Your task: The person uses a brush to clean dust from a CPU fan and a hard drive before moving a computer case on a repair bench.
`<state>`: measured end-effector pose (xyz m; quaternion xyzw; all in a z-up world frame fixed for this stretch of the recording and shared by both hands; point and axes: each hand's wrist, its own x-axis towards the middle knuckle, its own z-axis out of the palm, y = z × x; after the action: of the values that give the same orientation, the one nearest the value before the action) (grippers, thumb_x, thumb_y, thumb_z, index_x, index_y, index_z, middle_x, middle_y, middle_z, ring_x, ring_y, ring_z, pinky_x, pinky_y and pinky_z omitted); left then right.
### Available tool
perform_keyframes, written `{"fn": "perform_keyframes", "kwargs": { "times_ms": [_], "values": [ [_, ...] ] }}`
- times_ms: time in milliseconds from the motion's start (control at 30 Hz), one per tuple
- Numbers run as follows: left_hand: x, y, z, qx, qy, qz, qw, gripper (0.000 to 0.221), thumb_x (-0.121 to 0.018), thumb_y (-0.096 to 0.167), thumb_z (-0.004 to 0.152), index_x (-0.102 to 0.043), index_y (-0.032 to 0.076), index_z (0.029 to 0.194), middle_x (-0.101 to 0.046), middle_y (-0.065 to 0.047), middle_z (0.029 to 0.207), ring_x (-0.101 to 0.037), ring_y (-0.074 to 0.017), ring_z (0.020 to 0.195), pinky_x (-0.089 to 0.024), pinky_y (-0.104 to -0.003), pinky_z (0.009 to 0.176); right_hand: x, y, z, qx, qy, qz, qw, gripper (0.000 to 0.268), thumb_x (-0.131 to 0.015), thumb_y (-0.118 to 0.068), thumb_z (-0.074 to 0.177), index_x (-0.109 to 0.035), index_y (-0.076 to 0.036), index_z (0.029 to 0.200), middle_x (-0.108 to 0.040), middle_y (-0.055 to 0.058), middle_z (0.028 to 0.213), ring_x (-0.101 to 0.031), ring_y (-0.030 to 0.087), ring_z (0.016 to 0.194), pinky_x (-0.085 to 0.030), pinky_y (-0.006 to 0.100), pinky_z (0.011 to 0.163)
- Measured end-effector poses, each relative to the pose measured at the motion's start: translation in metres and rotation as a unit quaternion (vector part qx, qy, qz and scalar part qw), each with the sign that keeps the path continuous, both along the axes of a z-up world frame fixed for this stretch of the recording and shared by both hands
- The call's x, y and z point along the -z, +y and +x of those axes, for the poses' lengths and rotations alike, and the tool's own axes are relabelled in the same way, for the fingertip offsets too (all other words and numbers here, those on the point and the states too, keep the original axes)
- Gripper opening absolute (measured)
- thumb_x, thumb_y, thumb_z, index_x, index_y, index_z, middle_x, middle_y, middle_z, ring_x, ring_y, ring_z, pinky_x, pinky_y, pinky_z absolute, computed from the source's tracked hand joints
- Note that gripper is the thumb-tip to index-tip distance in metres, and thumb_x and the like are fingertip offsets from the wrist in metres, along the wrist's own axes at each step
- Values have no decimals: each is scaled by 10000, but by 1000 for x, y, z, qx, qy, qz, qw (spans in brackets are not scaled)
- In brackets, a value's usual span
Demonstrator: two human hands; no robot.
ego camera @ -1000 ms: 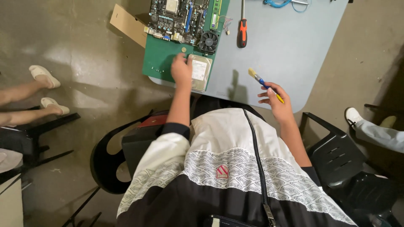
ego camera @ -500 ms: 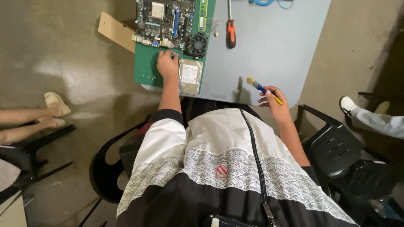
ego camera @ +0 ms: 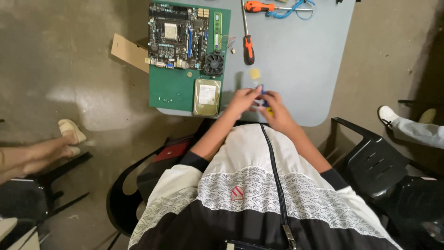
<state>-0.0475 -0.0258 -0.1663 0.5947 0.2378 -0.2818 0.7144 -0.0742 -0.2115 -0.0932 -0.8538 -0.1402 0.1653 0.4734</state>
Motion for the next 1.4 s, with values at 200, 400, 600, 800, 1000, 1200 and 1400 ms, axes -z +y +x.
{"fn": "perform_keyframes", "kwargs": {
  "times_ms": [200,400,600,800,1000,1200,1400],
  "values": [
    [24,-5,33,-108,63,-31,992,376,-808,435,1019,-800,96,1182,-780,-180,1126,-821,-349,945,-714,-470,687,8,32,36,-41,-30,-34,998,728,-780,-282,1038,-389,14,1576,-502,314,1494,-629,580,1266,-625,625,904],
    [25,38,50,-185,48,-37,981,366,-785,338,1059,-727,43,1267,-785,-212,1074,-827,-344,848,-727,-506,706,62,16,124,-23,50,-104,993,710,-739,-36,962,-331,-53,1543,-562,280,1433,-674,518,1183,-605,595,903],
    [34,60,11,-152,46,49,986,532,-847,440,1019,-740,19,1325,-767,-230,1161,-815,-386,938,-709,-506,706,119,60,205,68,136,-272,950,741,-803,-632,980,-510,-72,1368,-714,235,1295,-724,424,1214,-586,571,1013],
    [3,58,-13,-172,63,19,983,475,-826,365,1049,-719,-1,1331,-744,-227,1174,-816,-405,929,-710,-492,716,164,75,211,62,111,-297,946,573,-836,-506,950,-655,-53,1251,-753,183,1123,-766,409,1111,-635,542,941],
    [20,53,-6,-189,49,68,978,533,-818,354,1053,-687,-54,1369,-690,-242,1238,-792,-399,990,-709,-500,729,97,32,204,10,12,-296,955,433,-787,-476,930,-754,-92,1127,-759,170,949,-780,426,951,-630,567,837],
    [3,44,41,-84,-19,201,976,396,-808,430,1004,-794,69,1166,-771,-86,1049,-740,-235,920,-612,-384,723,76,-50,326,-67,-118,-414,900,322,-682,-406,1066,-732,-157,1264,-775,146,1103,-765,437,936,-575,564,761],
    [13,38,132,-6,-117,343,932,373,-763,426,1001,-687,131,786,-703,-24,699,-642,-176,666,-448,-356,652,107,-88,432,-132,-174,-453,865,365,-739,-442,1061,-762,-227,1354,-761,56,1203,-722,400,976,-584,535,668]
  ]
}}
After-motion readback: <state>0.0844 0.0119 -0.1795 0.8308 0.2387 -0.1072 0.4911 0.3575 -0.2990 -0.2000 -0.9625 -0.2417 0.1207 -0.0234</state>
